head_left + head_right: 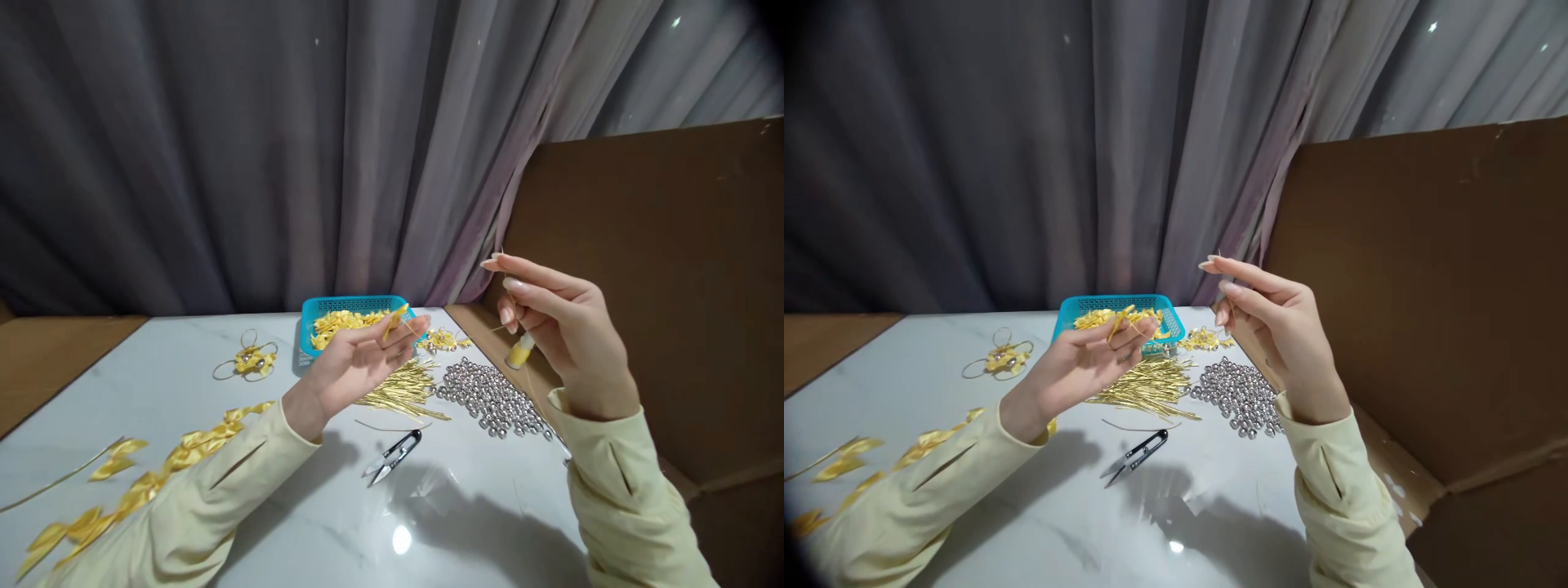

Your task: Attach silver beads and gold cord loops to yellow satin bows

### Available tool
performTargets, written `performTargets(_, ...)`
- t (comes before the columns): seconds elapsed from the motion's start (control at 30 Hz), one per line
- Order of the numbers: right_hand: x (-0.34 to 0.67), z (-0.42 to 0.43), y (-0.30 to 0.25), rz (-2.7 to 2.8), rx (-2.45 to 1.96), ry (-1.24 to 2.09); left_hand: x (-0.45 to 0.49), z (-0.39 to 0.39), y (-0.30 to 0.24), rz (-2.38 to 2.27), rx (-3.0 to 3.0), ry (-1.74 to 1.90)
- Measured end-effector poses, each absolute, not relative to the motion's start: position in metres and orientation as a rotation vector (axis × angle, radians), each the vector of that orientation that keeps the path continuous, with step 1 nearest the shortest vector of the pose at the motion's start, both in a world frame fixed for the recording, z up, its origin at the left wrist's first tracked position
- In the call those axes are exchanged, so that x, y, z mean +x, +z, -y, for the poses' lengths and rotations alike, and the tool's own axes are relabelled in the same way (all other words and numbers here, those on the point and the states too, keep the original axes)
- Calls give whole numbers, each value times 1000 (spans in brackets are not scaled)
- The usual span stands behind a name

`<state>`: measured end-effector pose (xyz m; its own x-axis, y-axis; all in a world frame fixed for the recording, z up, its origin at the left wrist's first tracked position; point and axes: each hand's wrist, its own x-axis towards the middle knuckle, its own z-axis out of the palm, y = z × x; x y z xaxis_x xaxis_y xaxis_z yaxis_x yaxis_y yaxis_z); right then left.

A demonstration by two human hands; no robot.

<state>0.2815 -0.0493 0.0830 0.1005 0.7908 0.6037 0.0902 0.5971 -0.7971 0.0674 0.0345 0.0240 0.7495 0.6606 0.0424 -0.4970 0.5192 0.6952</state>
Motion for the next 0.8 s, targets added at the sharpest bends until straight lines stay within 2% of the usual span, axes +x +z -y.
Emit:
performTargets(0.33, 282, 63, 91, 1388, -804, 435, 68, -30, 23, -233, 911, 684)
performTargets(0.6, 290, 64, 111, 1416, -725, 298, 67, -16, 38, -492, 1775, 764)
performTargets(0.8, 294, 63, 128, 1490, -714, 203, 66, -8, 40, -571, 1957, 688)
